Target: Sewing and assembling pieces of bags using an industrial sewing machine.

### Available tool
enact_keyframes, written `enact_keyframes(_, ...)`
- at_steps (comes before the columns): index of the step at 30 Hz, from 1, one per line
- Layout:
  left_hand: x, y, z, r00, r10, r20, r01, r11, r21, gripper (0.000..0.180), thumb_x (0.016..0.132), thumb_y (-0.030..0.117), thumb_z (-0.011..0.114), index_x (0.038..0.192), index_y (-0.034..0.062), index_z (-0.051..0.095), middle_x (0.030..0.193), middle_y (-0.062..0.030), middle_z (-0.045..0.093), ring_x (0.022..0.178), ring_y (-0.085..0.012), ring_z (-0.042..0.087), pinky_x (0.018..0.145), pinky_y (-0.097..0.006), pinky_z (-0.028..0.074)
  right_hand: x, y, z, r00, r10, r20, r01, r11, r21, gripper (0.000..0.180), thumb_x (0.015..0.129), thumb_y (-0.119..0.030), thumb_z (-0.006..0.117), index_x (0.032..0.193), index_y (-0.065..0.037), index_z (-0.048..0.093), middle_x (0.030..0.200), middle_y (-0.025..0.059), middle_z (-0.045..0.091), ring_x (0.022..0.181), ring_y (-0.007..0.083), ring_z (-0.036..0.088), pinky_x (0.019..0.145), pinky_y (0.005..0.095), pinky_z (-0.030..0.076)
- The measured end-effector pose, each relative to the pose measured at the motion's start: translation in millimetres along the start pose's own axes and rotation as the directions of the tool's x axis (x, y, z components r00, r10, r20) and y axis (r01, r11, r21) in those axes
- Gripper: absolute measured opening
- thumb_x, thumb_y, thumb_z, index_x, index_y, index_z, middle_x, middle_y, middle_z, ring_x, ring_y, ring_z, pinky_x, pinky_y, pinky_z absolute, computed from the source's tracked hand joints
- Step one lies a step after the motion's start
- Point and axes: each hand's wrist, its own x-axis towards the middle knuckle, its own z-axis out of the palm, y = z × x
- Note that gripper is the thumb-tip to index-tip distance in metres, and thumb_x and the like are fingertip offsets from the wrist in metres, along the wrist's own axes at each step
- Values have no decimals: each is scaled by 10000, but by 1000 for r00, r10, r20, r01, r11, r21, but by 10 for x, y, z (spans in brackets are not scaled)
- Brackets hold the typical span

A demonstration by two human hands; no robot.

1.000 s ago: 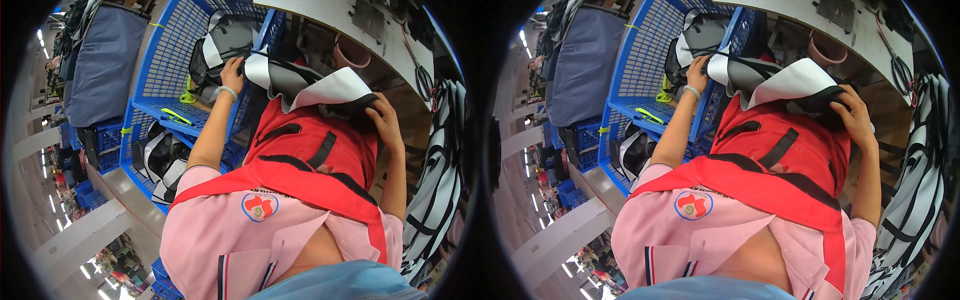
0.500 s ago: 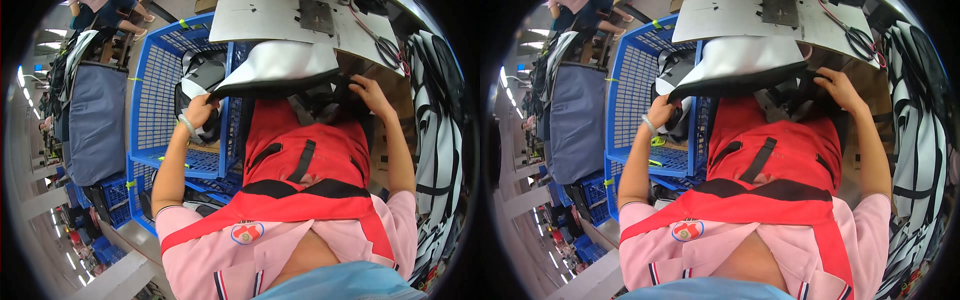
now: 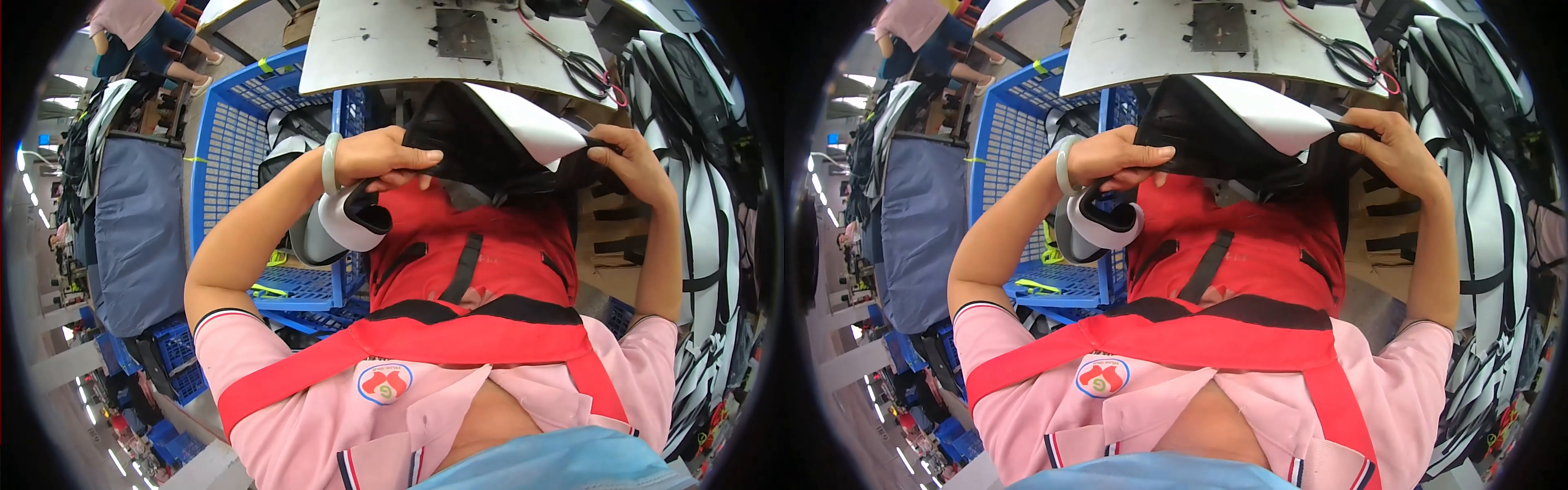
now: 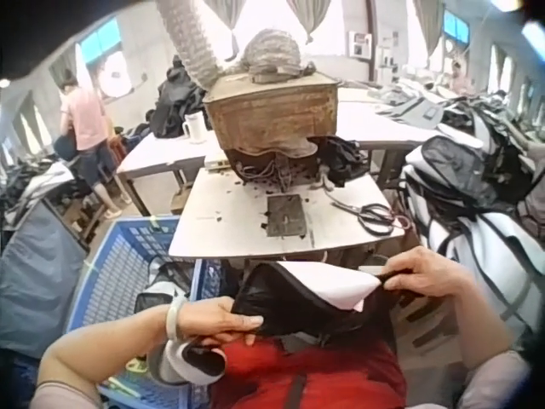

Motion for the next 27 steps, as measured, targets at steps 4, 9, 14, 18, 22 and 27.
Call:
enact_keyframes(4, 237, -138, -147, 988, -95, -125, 104, 992, 68, 414, 941, 340, 554, 750, -23, 605, 444, 21, 377, 336, -81, 317, 381, -251, 276, -122, 292, 161, 997, 69, 40, -73, 991, 116, 153, 855, -120, 625, 907, 22, 601, 736, 3, 529, 703, 70, 473, 629, 245, 403)
enact_keyframes(9, 375, -349, -375, 969, -175, -177, 180, 984, 10, 393, 939, 325, 551, 783, -31, 616, 460, 25, 392, 349, -83, 337, 379, -248, 281, -43, 208, 223, 996, 2, 89, -8, 998, 68, 150, 807, -94, 652, 870, 30, 596, 811, 69, 561, 762, 168, 512, 713, 280, 417)
enact_keyframes(14, 546, -80, 113, 991, -27, -134, 82, 900, 428, 414, 865, 345, 624, 694, -32, 624, 537, -58, 551, 447, -131, 483, 422, -293, 367, 251, -191, 536, 836, -549, 5, 521, 790, -324, 162, 682, -115, 737, 796, -42, 647, 1312, 123, 508, 1267, 322, 426, 1031, 430, 360)
enact_keyframes(18, 376, 602, 547, 987, 124, 102, -161, 712, 683, 320, 754, 248, 654, 702, -64, 600, 578, -135, 556, 520, -215, 530, 497, -349, 419, 401, -547, 624, 657, -738, 155, 753, 629, -193, 166, 679, -155, 741, 762, -50, 642, 1177, 116, 562, 1216, 311, 452, 983, 427, 372)
enact_keyframes(22, 83, 988, 400, 959, 256, 118, -268, 696, 667, 229, 741, 129, 633, 871, -57, 600, 654, -127, 564, 625, -141, 513, 592, -327, 448, 363, -751, 281, 774, -606, 186, 625, 778, -67, 179, 713, -136, 730, 818, -32, 628, 904, 115, 539, 894, 327, 532, 761, 399, 428)
enact_keyframes(27, 114, 1014, 126, 621, 781, 70, -166, 44, 985, 277, 790, 96, 560, 1040, 2, 631, 830, -212, 640, 807, -373, 605, 745, -387, 476, 631, -723, 67, 834, -549, 61, 552, 831, -68, 239, 794, -151, 692, 873, 46, 582, 837, 112, 515, 776, 278, 519, 701, 344, 422)
